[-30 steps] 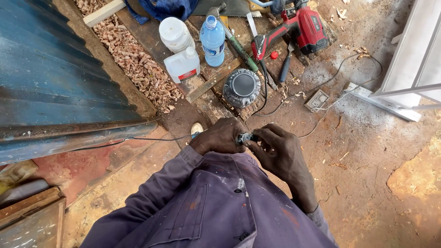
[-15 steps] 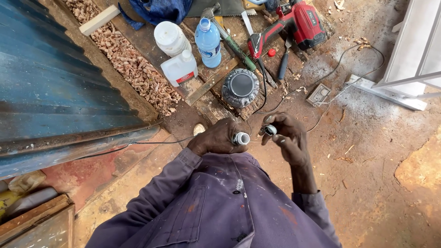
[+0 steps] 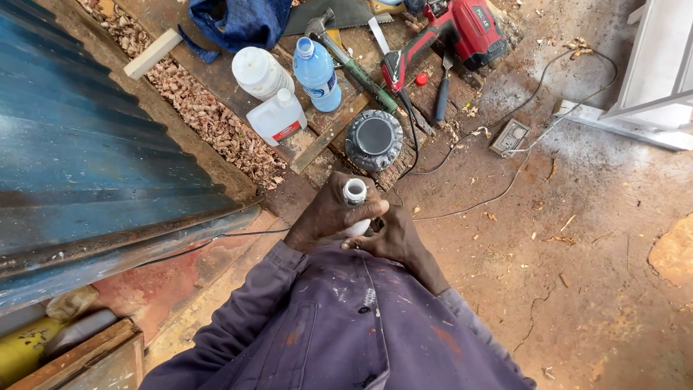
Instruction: Preparing a paint or chemical mixture by pouring liquids from various plastic bottles into a container on a workshop bench.
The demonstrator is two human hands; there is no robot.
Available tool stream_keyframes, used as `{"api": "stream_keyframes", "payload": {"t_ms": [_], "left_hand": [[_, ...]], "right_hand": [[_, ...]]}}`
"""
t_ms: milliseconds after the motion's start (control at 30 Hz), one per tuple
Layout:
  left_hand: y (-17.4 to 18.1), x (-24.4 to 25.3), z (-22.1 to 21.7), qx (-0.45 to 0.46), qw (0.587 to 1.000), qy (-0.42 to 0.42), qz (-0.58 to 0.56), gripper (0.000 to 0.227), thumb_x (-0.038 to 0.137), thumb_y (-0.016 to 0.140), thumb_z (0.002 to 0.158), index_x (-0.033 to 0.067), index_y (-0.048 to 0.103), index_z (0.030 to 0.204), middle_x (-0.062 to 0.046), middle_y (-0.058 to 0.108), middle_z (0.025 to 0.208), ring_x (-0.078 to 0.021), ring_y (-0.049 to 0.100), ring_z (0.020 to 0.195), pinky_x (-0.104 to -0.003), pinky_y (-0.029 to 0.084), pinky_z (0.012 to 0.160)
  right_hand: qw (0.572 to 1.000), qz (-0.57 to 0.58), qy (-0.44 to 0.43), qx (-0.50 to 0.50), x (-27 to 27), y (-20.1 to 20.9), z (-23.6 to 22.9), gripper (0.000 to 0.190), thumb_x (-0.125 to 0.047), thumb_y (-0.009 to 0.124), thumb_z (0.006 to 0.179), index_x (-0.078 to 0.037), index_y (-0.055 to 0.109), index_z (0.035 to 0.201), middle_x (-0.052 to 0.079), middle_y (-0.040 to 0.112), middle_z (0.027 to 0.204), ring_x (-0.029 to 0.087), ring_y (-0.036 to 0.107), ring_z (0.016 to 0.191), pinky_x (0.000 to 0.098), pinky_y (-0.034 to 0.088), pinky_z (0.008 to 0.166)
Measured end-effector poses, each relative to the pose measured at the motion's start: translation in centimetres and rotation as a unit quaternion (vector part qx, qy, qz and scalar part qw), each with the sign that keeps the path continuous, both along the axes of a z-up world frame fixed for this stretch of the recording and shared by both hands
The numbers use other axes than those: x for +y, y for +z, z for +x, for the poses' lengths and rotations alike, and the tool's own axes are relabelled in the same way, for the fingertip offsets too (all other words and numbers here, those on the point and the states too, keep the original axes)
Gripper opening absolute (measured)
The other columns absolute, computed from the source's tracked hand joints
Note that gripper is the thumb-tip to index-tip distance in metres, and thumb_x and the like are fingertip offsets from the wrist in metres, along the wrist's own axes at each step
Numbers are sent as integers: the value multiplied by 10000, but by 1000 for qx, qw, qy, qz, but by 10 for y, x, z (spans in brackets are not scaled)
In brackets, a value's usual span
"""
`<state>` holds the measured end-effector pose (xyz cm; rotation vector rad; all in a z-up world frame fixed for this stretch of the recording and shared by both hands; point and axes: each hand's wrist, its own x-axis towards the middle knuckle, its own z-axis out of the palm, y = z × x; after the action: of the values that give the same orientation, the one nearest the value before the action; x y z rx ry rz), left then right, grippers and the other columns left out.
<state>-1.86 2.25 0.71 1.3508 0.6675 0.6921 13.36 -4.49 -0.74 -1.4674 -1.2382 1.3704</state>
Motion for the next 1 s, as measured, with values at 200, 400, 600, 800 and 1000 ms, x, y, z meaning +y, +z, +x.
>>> {"api": "stream_keyframes", "payload": {"t_ms": [200, 400, 600, 800, 1000], "left_hand": [[16, 10, 1, 11, 999, 39, 13, 251, 221, 795, 919, 95, 688, 731, -52, 717, 701, -91, 631, 759, -304, 510, 775], [11, -11, -13, 120, 992, 42, -5, 917, 466, 938, 710, -23, 518, 1362, -337, 595, 1312, -521, 549, 1278, -639, 390, 1136], [-12, -26, -19, 235, 962, 129, -41, 947, 372, 1012, 591, 115, 554, 1379, -202, 657, 1189, -376, 635, 1190, -502, 475, 1019], [-23, -23, -18, 264, 951, 152, 46, 723, 381, 955, 637, 118, 645, 1235, -232, 717, 1036, -456, 704, 1052, -534, 555, 847], [-33, -11, -30, 305, 938, 150, 63, 731, 372, 970, 619, 118, 660, 1230, -207, 739, 1021, -430, 715, 1039, -532, 578, 832]], "right_hand": [[999, -8, -12, -35, -5, -27, 0, 491, -195, 1036, 493, 15, 737, 820, 176, 639, 626, 265, 672, 596, 322, 622, 592], [993, -32, -31, -112, -3, -29, -16, 560, -357, 1018, 520, -177, 788, 997, 43, 765, 818, 212, 768, 836, 300, 643, 715], [992, 27, -34, -116, 4, -30, -9, 380, -345, 914, 613, -187, 767, 926, 10, 706, 723, 219, 715, 726, 302, 579, 633], [988, 100, -22, -112, 15, -30, -14, 180, -330, 790, 724, -200, 742, 839, -30, 634, 609, 226, 651, 594, 303, 502, 534], [986, 145, 67, -54, 19, -6, 11, 463, -401, 985, 644, -111, 629, 704, 8, 553, 495, 186, 535, 464, 288, 422, 449]]}}
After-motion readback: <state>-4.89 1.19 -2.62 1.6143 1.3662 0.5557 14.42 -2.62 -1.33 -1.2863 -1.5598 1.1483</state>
